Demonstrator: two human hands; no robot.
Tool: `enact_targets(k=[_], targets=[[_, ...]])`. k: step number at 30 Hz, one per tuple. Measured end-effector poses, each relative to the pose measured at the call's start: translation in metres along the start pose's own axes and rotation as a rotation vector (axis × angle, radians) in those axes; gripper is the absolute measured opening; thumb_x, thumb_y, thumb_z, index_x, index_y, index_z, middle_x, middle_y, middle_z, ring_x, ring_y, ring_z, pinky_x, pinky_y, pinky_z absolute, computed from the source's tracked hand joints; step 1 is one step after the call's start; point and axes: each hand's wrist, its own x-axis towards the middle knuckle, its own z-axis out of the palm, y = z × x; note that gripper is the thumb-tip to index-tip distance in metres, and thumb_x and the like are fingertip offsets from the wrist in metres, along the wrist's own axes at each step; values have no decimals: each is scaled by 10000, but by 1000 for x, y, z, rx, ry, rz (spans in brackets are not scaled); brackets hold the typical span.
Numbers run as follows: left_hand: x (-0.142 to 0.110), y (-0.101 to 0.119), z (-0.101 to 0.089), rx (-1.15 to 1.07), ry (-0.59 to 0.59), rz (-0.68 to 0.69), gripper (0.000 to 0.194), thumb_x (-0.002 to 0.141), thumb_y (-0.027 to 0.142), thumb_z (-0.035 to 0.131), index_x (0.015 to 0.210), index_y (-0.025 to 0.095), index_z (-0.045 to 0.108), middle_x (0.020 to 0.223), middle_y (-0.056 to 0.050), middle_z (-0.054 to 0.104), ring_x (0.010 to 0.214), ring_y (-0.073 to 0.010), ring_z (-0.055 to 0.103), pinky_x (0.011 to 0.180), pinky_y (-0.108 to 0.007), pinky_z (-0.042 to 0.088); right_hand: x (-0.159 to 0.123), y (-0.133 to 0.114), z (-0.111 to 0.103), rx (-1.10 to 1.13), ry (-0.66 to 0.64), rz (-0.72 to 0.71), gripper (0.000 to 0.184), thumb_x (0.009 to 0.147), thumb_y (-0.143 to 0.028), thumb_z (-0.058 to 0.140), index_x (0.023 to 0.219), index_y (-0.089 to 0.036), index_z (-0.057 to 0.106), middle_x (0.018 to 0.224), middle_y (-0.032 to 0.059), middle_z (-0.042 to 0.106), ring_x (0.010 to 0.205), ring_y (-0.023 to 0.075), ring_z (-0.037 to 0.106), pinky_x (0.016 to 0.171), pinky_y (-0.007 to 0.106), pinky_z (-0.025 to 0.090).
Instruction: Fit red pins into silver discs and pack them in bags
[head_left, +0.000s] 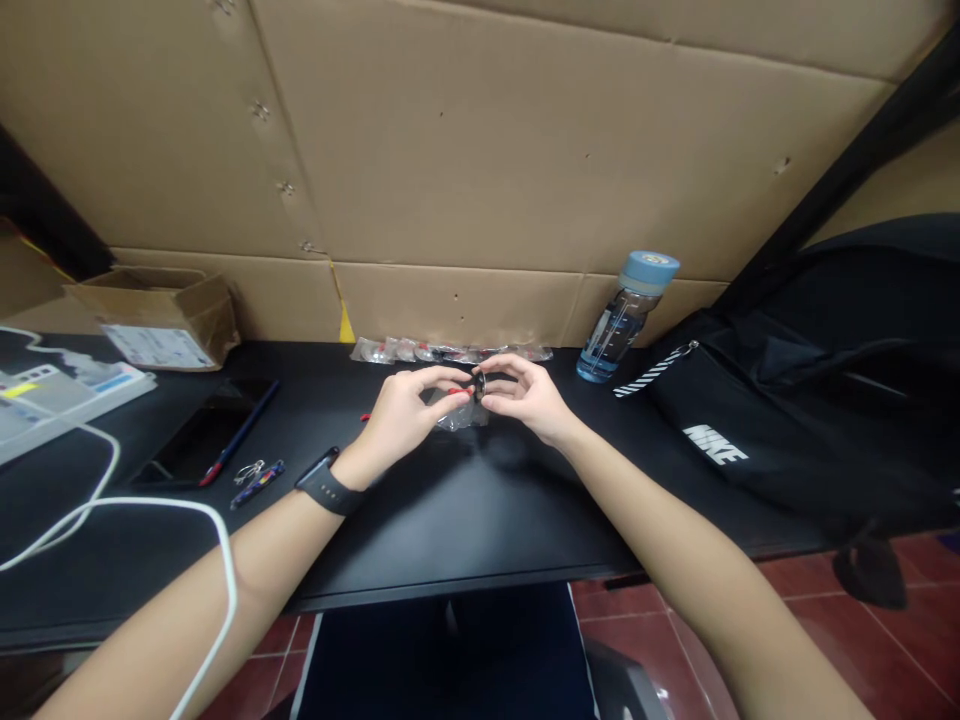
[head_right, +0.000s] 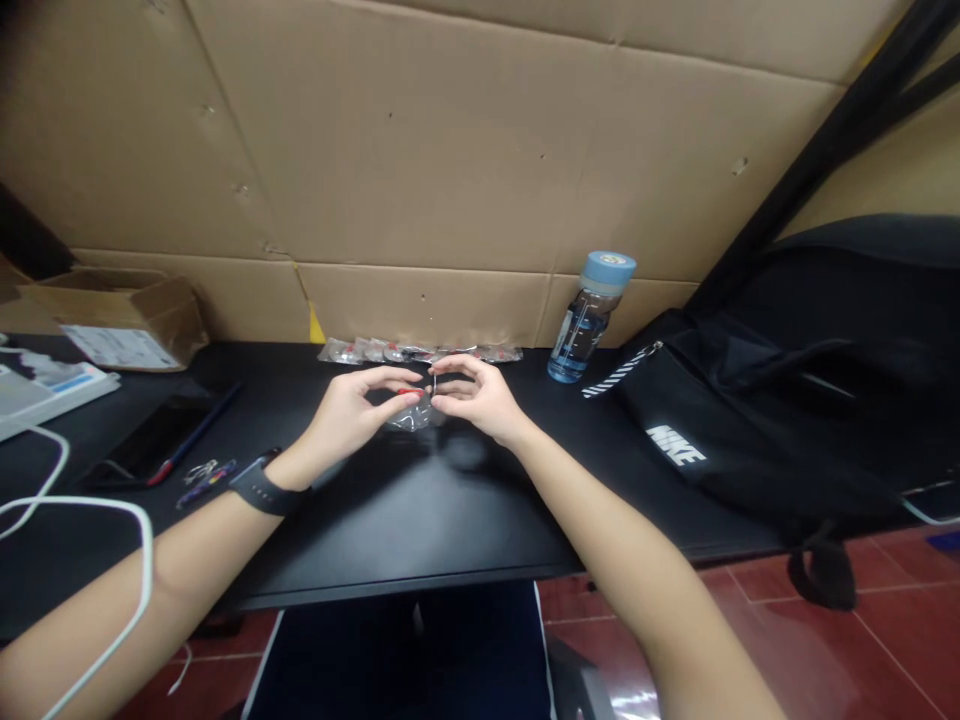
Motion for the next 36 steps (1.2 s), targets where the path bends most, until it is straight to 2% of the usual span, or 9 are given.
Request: enact_targets(k=[3,5,13,17,24,27,30,33,36], targets=[[-1,3,3,75,32,1,194,917,426,775,972,248,830,986,-36,834,890,-241,768,940,-401,538,-1,-2,2,15,-5,-3,556,644,-297,977,1124,-258,697,1260,59,713,980,205,755,971,411,644],[-2,5,4,125,42,29,182,928,429,764,923,259,830,980,-33,831,934,-248,752,973,-427,505,-2,-3,4,26,-21,-1,564,638,-294,980,1122,-261,692,1262,59,707,970,204,749,963,417,649],[-6,7,7,175,97,96,142,956,401,745,932,301,843,936,-14,797,995,-242,689,1004,-451,432,-8,-9,15,90,-76,6,557,631,-278,983,1104,-263,691,1268,53,688,985,211,738,954,447,659],[-6,8,6,177,85,106,131,959,381,744,926,304,845,932,-16,789,1002,-243,675,997,-451,428,-10,-11,17,84,-73,-6,547,631,-272,986,1093,-259,694,1253,53,691,996,218,740,963,452,657],[-4,12,4,199,43,39,150,959,384,732,891,292,829,965,-26,808,1054,-269,657,1011,-480,441,-11,-12,20,10,-51,-59,550,647,-329,981,1109,-252,691,1248,62,700,1009,233,753,974,456,649],[-4,13,4,238,18,31,152,969,362,714,889,287,819,1014,-22,809,1077,-273,653,1031,-495,421,-12,-8,22,-77,-20,-107,534,674,-336,965,1129,-256,697,1228,60,709,1020,238,755,965,439,645],[-3,10,5,252,-13,-23,134,962,319,704,899,283,816,1026,-18,811,1096,-278,658,1034,-497,418,-12,-6,21,-255,-9,-206,495,736,-322,922,1177,-261,706,1185,62,728,1071,258,744,956,432,638],[-1,4,5,181,-62,-131,108,922,294,715,906,275,819,1014,-18,818,1078,-286,685,991,-469,468,-13,-6,19,-473,-40,-347,455,792,-276,869,1220,-285,713,1209,64,733,1114,269,719,934,431,637],[0,-1,6,41,-97,-223,127,895,313,715,917,243,818,1003,-30,827,1003,-281,731,949,-434,519,-13,-8,19,-598,-53,-415,453,815,-252,837,1246,-310,708,1255,56,734,1123,271,711,911,434,643]])
